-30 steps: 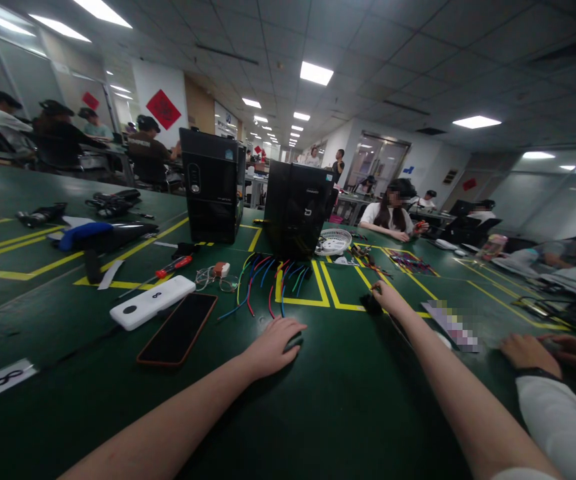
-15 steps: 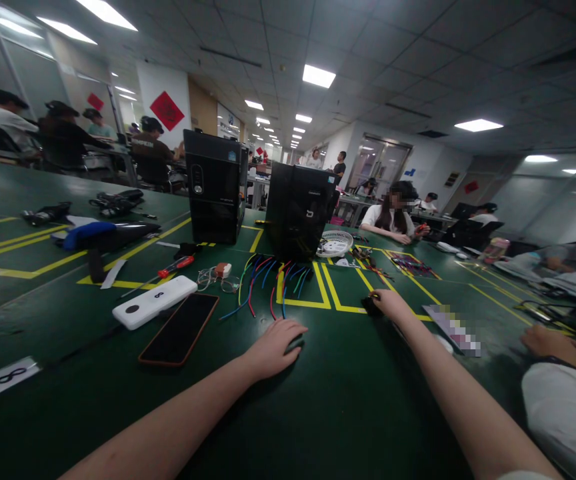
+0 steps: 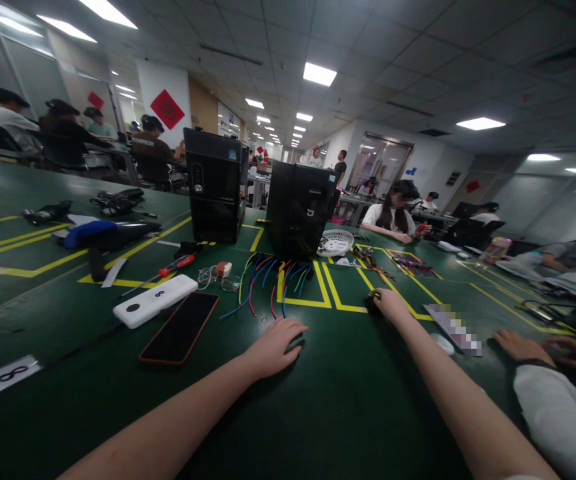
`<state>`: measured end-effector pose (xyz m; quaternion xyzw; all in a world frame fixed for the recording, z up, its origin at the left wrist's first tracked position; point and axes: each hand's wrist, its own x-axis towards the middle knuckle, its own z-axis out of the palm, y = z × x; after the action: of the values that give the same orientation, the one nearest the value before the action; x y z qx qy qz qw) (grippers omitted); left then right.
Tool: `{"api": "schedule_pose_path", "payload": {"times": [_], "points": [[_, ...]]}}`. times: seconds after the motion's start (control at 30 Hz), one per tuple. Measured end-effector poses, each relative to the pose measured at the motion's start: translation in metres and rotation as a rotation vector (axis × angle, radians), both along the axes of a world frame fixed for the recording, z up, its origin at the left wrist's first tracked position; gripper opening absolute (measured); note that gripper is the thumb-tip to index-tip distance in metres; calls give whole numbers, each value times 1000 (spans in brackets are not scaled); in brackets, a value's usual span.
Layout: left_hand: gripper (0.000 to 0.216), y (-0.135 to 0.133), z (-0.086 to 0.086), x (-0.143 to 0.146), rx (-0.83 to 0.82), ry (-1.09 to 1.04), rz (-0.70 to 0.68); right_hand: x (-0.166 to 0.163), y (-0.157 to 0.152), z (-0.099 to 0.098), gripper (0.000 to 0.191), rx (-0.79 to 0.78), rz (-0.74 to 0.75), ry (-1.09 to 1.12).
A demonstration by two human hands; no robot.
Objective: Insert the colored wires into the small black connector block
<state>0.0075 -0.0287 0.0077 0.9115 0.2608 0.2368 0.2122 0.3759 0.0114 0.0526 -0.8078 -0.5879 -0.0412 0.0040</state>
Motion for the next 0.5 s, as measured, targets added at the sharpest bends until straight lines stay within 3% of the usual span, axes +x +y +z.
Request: {"api": "schedule_pose_path", "payload": {"times": [0.5], "points": [[41, 0, 1, 0, -12, 5, -2, -6, 3, -5, 29, -16, -91, -23]]}}
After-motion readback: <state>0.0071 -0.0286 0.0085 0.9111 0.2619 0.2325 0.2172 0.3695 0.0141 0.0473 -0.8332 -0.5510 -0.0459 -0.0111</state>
